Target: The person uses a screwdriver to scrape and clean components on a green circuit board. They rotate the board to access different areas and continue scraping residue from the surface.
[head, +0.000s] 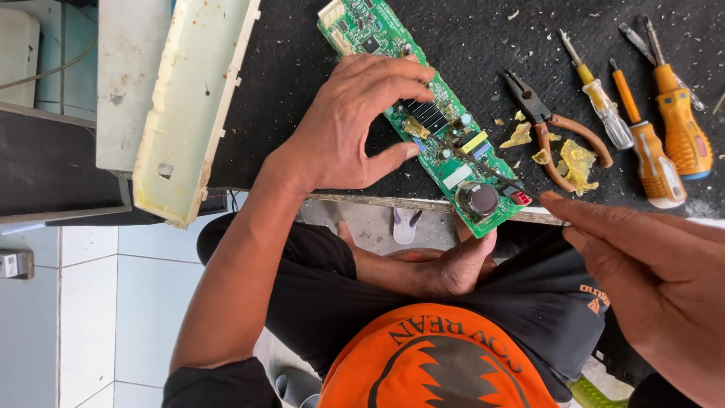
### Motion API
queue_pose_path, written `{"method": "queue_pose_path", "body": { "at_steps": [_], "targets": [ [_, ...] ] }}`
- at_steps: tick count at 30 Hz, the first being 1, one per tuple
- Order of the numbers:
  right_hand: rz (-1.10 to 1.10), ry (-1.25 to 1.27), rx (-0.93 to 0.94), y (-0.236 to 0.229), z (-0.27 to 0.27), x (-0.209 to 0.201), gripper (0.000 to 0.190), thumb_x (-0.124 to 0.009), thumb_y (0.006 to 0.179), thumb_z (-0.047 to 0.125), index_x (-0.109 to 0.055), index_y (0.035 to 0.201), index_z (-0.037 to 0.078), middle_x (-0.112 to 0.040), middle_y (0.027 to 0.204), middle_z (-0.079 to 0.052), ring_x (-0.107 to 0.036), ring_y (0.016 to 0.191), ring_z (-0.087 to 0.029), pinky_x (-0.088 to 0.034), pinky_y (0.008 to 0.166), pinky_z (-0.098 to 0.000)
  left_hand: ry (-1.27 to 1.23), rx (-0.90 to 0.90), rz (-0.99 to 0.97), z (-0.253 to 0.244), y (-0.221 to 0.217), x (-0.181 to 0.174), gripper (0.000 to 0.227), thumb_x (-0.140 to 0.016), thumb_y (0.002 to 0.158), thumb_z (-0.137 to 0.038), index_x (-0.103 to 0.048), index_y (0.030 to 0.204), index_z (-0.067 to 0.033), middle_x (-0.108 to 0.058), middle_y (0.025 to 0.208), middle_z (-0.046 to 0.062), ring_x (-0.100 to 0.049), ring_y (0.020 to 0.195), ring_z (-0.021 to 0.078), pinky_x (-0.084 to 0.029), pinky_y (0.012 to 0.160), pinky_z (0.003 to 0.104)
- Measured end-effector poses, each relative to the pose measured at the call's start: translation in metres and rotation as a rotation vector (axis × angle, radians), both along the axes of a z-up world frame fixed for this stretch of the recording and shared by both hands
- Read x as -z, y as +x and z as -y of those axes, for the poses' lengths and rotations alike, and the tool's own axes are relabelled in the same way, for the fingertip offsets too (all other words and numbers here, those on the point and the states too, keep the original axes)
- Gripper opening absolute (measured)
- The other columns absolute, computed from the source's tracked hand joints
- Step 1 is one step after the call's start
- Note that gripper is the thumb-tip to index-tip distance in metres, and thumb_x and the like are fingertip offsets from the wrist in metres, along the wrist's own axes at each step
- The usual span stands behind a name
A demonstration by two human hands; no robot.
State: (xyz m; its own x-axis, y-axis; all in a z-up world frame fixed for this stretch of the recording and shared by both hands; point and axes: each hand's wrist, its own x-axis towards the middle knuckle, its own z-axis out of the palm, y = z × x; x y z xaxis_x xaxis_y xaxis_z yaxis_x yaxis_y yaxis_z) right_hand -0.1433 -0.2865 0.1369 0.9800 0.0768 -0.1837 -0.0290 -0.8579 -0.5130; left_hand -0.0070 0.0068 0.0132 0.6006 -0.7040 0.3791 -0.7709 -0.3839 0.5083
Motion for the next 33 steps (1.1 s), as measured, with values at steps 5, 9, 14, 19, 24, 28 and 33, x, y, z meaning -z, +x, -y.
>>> {"method": "queue_pose_path", "body": {
  "at_steps": [5, 9, 14, 19, 24, 28, 33],
  "targets": [
    [0.041, 0.077, 0.042, -0.017, 0.0, 0.014, 0.034, -0.063, 0.098, 0.007, -0.079, 0.128, 0.014, -0.069, 0.06, -0.006, -0.055, 0.047, -0.012, -0.044, 0.052, -0.028, -0.015, 0.055, -0.059, -0.008, 0.001, 0.002, 0.025, -0.074, 0.111, -0.023, -0.071, 0.134, -0.0168, -0.017, 0.179, 0.008, -0.058, 0.16, 0.0389, -0.042, 0.126, 0.061],
    [0.198, 0.002, -0.046, -0.029, -0.001, 0.024, 0.032, -0.067, 0.097, 0.009, -0.077, 0.126, 0.016, -0.08, 0.104, -0.005, -0.074, 0.077, -0.014, -0.053, 0.063, -0.0293, 0.05, 0.084, 0.027, -0.002, 0.0, -0.007, 0.029, -0.074, 0.11, -0.004, -0.077, 0.138, -0.014, -0.028, 0.172, 0.013, -0.052, 0.154, 0.0416, -0.033, 0.134, 0.07],
    [0.222, 0.001, -0.109, -0.031, 0.002, 0.026, 0.033, -0.066, 0.097, 0.01, -0.075, 0.128, 0.015, -0.079, 0.111, -0.004, -0.076, 0.087, -0.016, -0.056, 0.065, -0.0321, 0.081, 0.086, 0.16, 0.0, 0.004, -0.016, 0.028, -0.086, 0.103, -0.004, -0.082, 0.128, -0.0163, -0.043, 0.161, 0.017, -0.044, 0.148, 0.0413, -0.037, 0.121, 0.064],
    [0.221, 0.088, -0.133, -0.034, 0.002, 0.028, 0.034, -0.064, 0.096, 0.005, -0.073, 0.129, 0.006, -0.078, 0.118, -0.007, -0.076, 0.096, -0.014, -0.057, 0.078, -0.0291, 0.049, 0.088, 0.227, -0.001, 0.012, -0.018, 0.021, -0.096, 0.096, -0.006, -0.078, 0.103, -0.0166, -0.056, 0.148, 0.012, -0.058, 0.124, 0.0364, -0.042, 0.1, 0.054],
    [0.242, 0.121, -0.122, -0.042, 0.003, 0.035, 0.033, -0.065, 0.096, 0.004, -0.073, 0.128, 0.003, -0.076, 0.122, -0.005, -0.072, 0.096, -0.008, -0.056, 0.084, -0.0263, -0.05, 0.117, -0.014, -0.006, 0.02, -0.002, 0.02, -0.086, 0.101, -0.002, -0.073, 0.115, -0.0115, -0.062, 0.14, 0.01, -0.058, 0.132, 0.0378, -0.035, 0.121, 0.06],
    [0.221, 0.074, -0.011, -0.054, 0.005, 0.045, 0.032, -0.069, 0.099, 0.008, -0.075, 0.13, 0.011, -0.079, 0.101, -0.004, -0.058, 0.068, -0.001, -0.049, 0.071, -0.022, -0.127, 0.106, -0.128, -0.006, 0.024, 0.016, 0.017, -0.075, 0.109, -0.009, -0.07, 0.125, -0.0138, -0.062, 0.14, 0.006, -0.053, 0.139, 0.036, -0.026, 0.135, 0.063],
    [0.227, 0.055, 0.032, -0.065, 0.007, 0.048, 0.031, -0.069, 0.103, 0.005, -0.076, 0.132, 0.01, -0.071, 0.082, -0.004, -0.052, 0.059, -0.003, -0.045, 0.064, -0.0207, -0.194, 0.081, -0.064, 0.0, 0.025, 0.014, 0.011, -0.083, 0.104, -0.01, -0.072, 0.107, -0.0121, -0.069, 0.122, 0.008, -0.063, 0.119, 0.0332, -0.041, 0.118, 0.057]
  ]
}}
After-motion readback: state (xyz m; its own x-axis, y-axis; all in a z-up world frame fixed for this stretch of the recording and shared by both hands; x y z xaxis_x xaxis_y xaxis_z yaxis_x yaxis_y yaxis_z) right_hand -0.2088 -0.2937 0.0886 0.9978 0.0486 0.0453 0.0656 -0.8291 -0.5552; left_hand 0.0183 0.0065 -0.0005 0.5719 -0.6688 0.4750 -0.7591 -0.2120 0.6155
